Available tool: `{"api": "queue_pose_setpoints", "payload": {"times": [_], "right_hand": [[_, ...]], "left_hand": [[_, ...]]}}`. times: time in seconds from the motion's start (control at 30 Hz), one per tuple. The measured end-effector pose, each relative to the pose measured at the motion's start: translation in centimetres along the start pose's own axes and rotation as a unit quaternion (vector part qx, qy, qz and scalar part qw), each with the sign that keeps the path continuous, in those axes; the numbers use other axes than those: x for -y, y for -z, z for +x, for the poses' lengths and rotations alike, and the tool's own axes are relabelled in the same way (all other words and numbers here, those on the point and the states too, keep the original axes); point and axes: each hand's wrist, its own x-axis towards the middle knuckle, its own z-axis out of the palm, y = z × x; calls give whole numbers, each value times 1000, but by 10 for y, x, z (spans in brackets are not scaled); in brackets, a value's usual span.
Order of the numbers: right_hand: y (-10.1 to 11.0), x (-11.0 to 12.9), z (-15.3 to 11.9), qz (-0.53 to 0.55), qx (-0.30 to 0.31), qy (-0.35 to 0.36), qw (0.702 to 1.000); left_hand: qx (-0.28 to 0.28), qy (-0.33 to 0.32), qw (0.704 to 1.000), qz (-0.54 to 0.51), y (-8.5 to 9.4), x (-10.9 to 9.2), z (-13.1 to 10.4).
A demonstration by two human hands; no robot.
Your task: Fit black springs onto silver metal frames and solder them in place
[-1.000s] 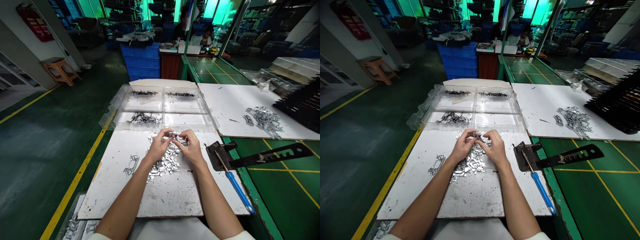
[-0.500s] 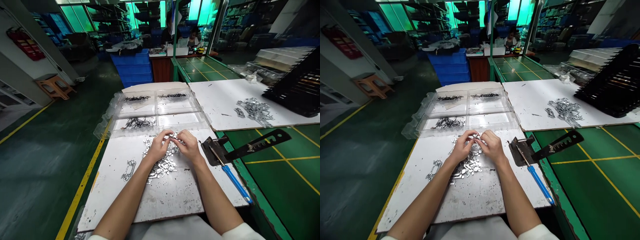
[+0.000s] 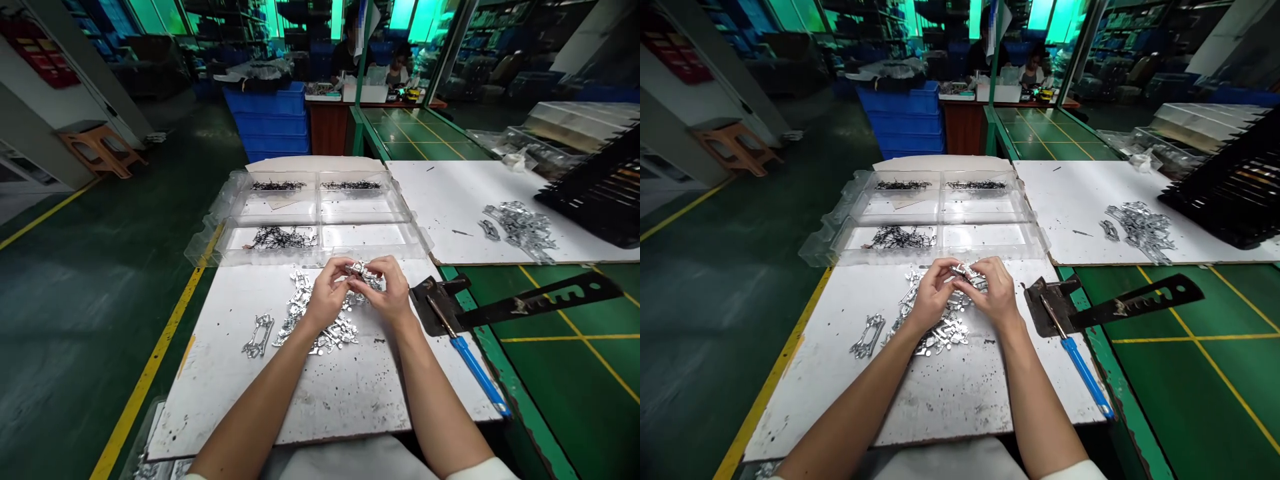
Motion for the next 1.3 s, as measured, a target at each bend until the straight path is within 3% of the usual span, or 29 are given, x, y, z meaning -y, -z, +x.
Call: {"api": "queue_pose_setpoints", "payload": {"times": [0.2, 0.33, 0.87, 1.13, 1.23, 1.3], "right_hand": [[-4, 0, -3, 5, -6, -12, 1000], [-7, 0, -4, 23, -15, -10, 1000], [-7, -1, -7, 23, -12, -14, 1000], [-7, 2, -4, 39, -10, -63, 997], [-2, -5, -4, 66, -15, -122, 990], [0, -13, -4, 59, 5, -174, 983]], "left_hand": [[-50, 33, 989, -135, 7, 0, 0], [-71, 34, 983, -165, 12, -3, 1], [-61, 6, 984, -165, 10, 1, 0], [-57, 11, 993, -103, 13, 0, 1], [-154, -5, 988, 23, 32, -1, 7], [-250, -3, 959, 136, 51, -2, 11]]}}
